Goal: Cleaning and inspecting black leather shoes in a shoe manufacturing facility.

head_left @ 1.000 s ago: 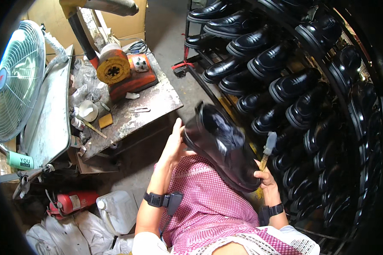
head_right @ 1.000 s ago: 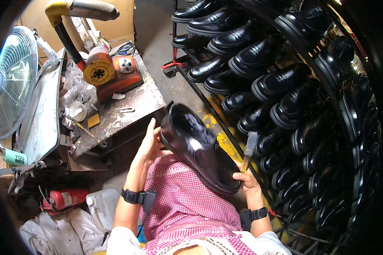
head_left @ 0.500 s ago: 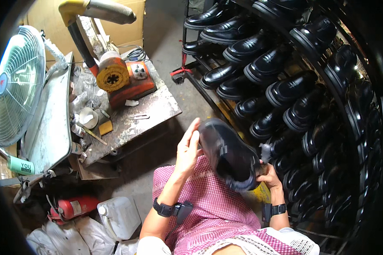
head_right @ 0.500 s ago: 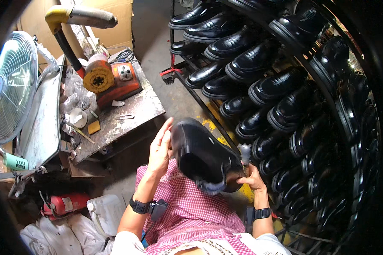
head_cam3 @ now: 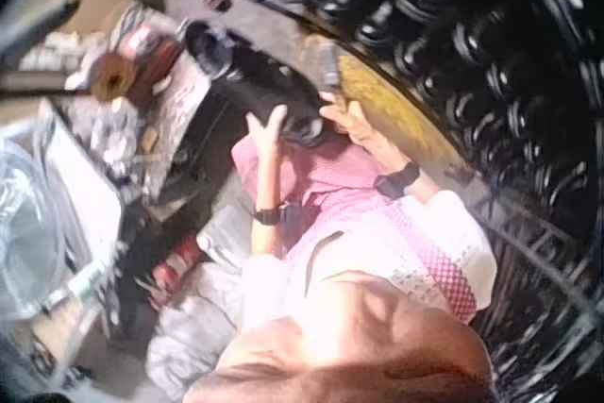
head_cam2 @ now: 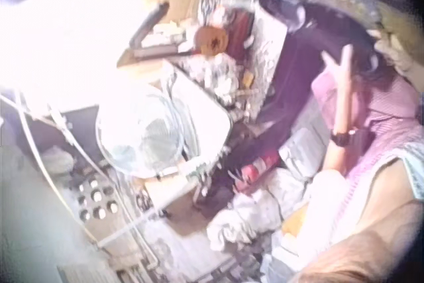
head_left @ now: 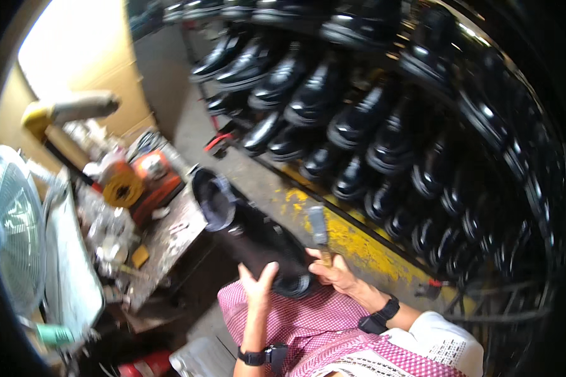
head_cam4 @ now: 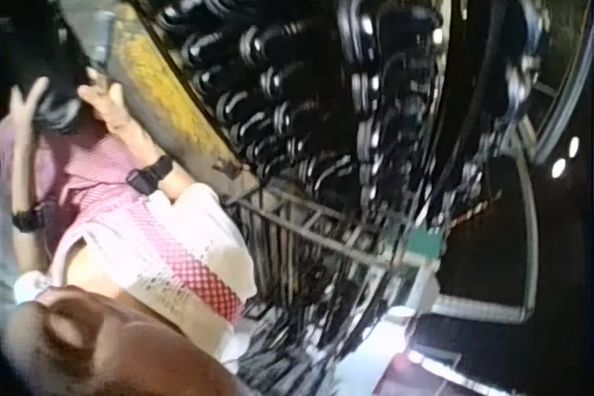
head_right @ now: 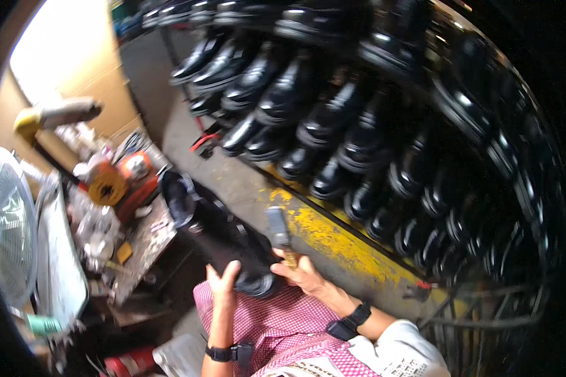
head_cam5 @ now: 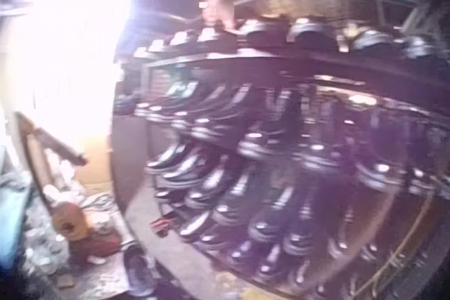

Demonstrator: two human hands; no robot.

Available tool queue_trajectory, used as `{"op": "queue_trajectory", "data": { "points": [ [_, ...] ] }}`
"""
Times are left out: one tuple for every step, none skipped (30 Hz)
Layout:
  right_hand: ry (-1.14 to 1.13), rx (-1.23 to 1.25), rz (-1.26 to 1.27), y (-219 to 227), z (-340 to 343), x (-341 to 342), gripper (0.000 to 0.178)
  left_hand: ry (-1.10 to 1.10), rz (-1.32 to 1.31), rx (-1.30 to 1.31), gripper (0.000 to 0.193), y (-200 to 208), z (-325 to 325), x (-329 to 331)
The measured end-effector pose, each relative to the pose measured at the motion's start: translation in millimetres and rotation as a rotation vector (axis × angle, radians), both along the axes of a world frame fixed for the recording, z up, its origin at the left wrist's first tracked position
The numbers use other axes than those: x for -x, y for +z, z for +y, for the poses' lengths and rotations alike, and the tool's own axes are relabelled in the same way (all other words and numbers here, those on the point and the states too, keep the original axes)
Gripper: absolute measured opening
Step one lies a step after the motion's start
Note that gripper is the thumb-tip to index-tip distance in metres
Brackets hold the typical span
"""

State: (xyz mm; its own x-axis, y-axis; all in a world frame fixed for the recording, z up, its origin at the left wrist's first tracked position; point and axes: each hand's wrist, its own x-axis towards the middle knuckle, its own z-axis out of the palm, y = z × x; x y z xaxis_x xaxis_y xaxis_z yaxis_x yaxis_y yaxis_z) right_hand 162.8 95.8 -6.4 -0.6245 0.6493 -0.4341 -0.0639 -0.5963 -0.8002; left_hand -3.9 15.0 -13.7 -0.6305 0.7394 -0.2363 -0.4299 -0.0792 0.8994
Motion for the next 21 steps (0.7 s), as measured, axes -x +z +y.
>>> {"op": "queue_trajectory", "data": {
  "points": [
    [0.035, -0.178, -0.051, 1, 2, 3, 0.048, 0.006, -0.022, -0.021, 0.056, -14, -6, 9],
    [-0.077, -0.460, -0.175, -2, 6, 0, 0.037, -0.004, -0.070, -0.018, 0.053, -7, -5, 9],
    [-0.219, -0.601, -0.137, -17, 12, -7, 0.032, -0.025, -0.061, -0.023, 0.052, -6, -5, 12],
    [-0.343, -0.737, -0.098, -16, 17, -6, 0.028, -0.028, -0.050, -0.021, 0.051, -6, -8, 18],
    [-0.379, -0.409, -0.162, -9, 18, -18, 0.024, -0.061, -0.073, -0.029, 0.050, -6, -7, 24],
    [-0.389, -0.275, -0.194, -16, 22, -30, 0.022, -0.083, -0.097, -0.039, 0.048, -4, -7, 28],
    [-0.339, -0.198, -0.144, -17, 24, -38, 0.023, -0.096, -0.105, -0.050, 0.046, 1, -2, 30],
    [-0.284, -0.121, -0.093, -17, 23, -40, 0.024, -0.107, -0.129, -0.052, 0.045, 11, 3, 30],
    [-0.228, -0.096, -0.069, -16, 19, -36, 0.028, -0.107, -0.074, -0.025, 0.044, 12, 9, 31],
    [-0.165, -0.074, -0.044, -15, 15, -26, 0.031, -0.100, -0.018, 0.000, 0.044, 12, 13, 34],
    [-0.116, -0.065, -0.047, -17, 13, -14, 0.040, -0.076, 0.020, 0.017, 0.045, 6, 16, 36],
    [-0.058, -0.010, -0.018, -19, 14, -7, 0.048, -0.079, 0.023, 0.040, 0.046, 8, 22, 36],
    [-0.064, 0.109, 0.011, -17, 13, 6, 0.046, -0.085, 0.002, 0.053, 0.045, 7, 23, 38],
    [-0.069, 0.229, 0.036, -14, 12, 19, 0.045, -0.092, -0.020, 0.064, 0.045, 5, 25, 40],
    [0.052, 0.201, 0.057, -22, 16, 26, 0.040, -0.102, -0.017, 0.087, 0.045, 9, 30, 35],
    [0.058, 0.143, 0.107, -13, 16, 38, 0.035, -0.096, -0.048, 0.079, 0.044, 8, 32, 32],
    [-0.026, 0.151, 0.091, -9, 18, 47, 0.032, -0.126, -0.034, 0.094, 0.043, 6, 34, 36],
    [-0.106, 0.159, 0.080, -6, 18, 56, 0.030, -0.153, -0.014, 0.112, 0.043, 4, 32, 42],
    [-0.172, 0.147, 0.107, -2, 20, 59, 0.034, -0.194, 0.088, 0.198, 0.043, 0, 32, 46],
    [-0.190, 0.147, 0.108, -1, 25, 58, 0.048, -0.216, 0.176, 0.254, 0.045, -10, 32, 53],
    [-0.198, 0.123, 0.122, -5, 28, 55, 0.056, -0.129, 0.226, 0.238, 0.049, -14, 29, 61]
  ]
}}
